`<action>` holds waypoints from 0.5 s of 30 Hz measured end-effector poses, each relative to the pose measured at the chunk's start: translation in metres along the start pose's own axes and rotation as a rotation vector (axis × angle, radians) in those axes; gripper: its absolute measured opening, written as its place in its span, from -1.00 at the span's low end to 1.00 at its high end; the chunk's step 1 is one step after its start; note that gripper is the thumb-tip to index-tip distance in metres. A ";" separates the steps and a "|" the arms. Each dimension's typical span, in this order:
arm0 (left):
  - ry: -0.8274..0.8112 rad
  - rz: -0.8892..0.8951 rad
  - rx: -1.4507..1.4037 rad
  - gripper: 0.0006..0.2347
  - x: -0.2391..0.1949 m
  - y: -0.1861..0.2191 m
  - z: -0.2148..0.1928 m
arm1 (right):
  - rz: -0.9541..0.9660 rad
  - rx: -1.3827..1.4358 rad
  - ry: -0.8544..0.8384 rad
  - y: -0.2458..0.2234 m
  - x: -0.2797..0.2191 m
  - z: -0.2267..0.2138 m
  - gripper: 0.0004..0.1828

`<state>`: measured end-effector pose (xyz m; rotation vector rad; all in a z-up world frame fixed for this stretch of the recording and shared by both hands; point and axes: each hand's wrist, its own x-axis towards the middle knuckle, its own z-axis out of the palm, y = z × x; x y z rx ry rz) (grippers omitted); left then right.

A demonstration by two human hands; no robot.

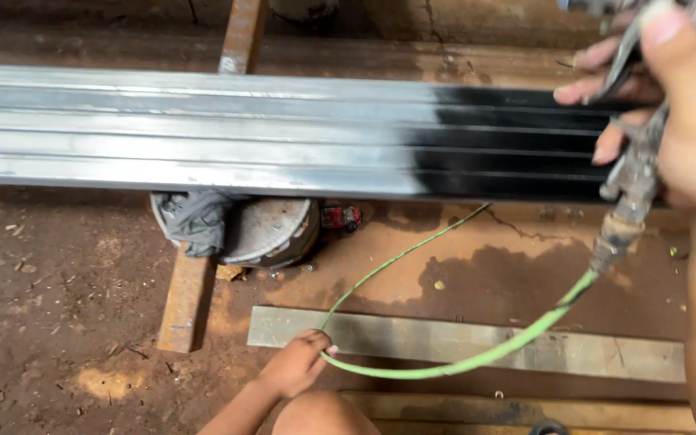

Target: Spray painting long metal beams with black paint using a pneumatic spray gun on a fabrication floor.

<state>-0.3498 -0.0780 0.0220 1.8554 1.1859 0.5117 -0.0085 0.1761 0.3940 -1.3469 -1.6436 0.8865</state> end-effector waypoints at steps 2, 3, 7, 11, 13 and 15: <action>-0.035 0.092 0.045 -0.72 0.007 0.001 0.009 | 0.054 0.064 -0.098 0.012 0.007 -0.003 -0.40; -0.012 0.078 0.048 -0.72 0.018 -0.009 0.010 | 0.040 0.070 -0.120 0.007 0.008 -0.002 -0.40; -0.266 0.029 0.268 -0.75 0.027 -0.013 0.018 | -0.077 -0.058 -0.142 -0.005 -0.020 0.001 -0.56; -0.359 -0.067 0.234 -0.64 0.060 0.005 -0.014 | -0.106 -0.119 -0.117 0.001 -0.026 -0.006 -0.68; -0.425 -0.176 0.276 -0.65 0.067 0.016 -0.022 | -0.071 -0.071 -0.081 0.012 -0.025 -0.004 -0.72; -0.471 -0.286 0.310 -0.61 0.083 0.026 -0.036 | -0.051 -0.028 -0.057 0.028 -0.014 -0.012 -0.76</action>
